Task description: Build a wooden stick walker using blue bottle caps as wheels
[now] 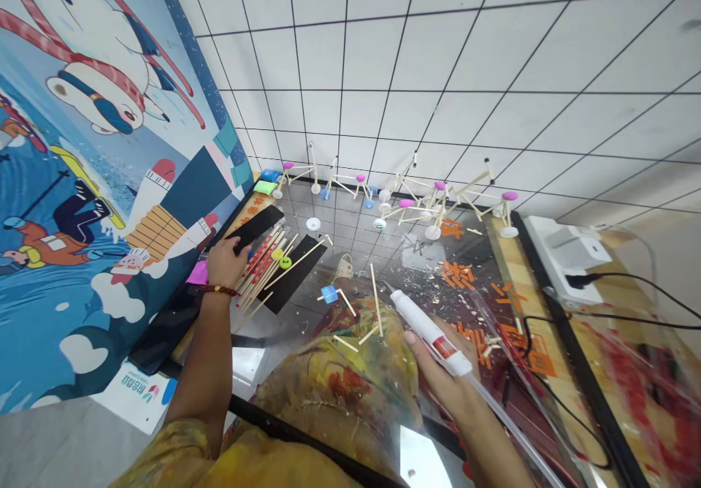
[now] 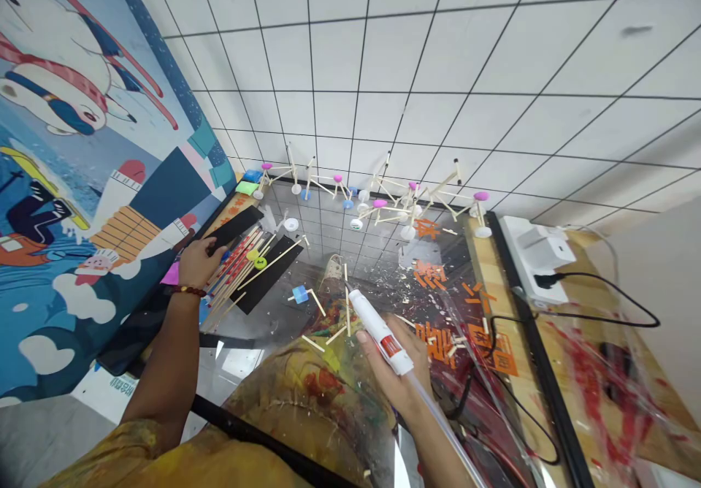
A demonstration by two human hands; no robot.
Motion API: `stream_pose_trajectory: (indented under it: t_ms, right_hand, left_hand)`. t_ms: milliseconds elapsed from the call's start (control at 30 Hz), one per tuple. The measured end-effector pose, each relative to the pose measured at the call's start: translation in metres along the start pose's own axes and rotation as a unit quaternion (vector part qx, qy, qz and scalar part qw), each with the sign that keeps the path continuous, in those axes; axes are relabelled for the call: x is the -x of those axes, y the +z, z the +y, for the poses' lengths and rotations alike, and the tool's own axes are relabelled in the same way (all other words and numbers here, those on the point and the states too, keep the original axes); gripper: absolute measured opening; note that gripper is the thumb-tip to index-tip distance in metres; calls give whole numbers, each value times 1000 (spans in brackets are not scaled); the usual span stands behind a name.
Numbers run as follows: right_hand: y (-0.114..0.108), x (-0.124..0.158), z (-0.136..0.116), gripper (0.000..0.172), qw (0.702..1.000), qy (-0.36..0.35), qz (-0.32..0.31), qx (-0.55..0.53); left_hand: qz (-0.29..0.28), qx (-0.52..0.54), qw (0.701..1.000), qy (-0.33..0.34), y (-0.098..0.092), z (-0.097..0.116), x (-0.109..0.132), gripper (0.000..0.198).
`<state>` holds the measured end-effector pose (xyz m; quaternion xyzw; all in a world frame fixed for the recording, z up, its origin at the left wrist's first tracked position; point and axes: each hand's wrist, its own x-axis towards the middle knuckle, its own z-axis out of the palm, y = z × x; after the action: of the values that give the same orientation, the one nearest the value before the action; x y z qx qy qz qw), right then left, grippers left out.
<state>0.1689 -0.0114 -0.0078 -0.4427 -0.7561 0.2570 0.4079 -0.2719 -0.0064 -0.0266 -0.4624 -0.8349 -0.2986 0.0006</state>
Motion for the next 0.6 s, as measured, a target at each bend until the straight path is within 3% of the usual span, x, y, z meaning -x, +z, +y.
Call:
stream_pose_trajectory:
  t_ms: [100,267,433,500,567,600]
  right_hand:
    - [0,0,-2,20,1000,-2,-10,-2]
    - [-1,1,-1,18,1000,-15,-8,0]
    - [1,3,1,17,999,-31,-16,-1]
    - [4,3,0,19,999,-33,-16,-1]
    - [7,4,-2,22,999,-39,-16,0]
    - [9,4,-3,23,999,-45,-17,1]
  left_hand:
    - [-26,5,999,-29,3,-9,-1,30]
    - [-10,76,996,-40,1,-7,0,23]
    - [37,218,974,-55,-3,15,3,27]
    - [11,301,952,-53,5,38,15,35]
    - [-67,392,917,-40,17,68,35,39]
    - [-160,506,846,-61,23,83,47,39]
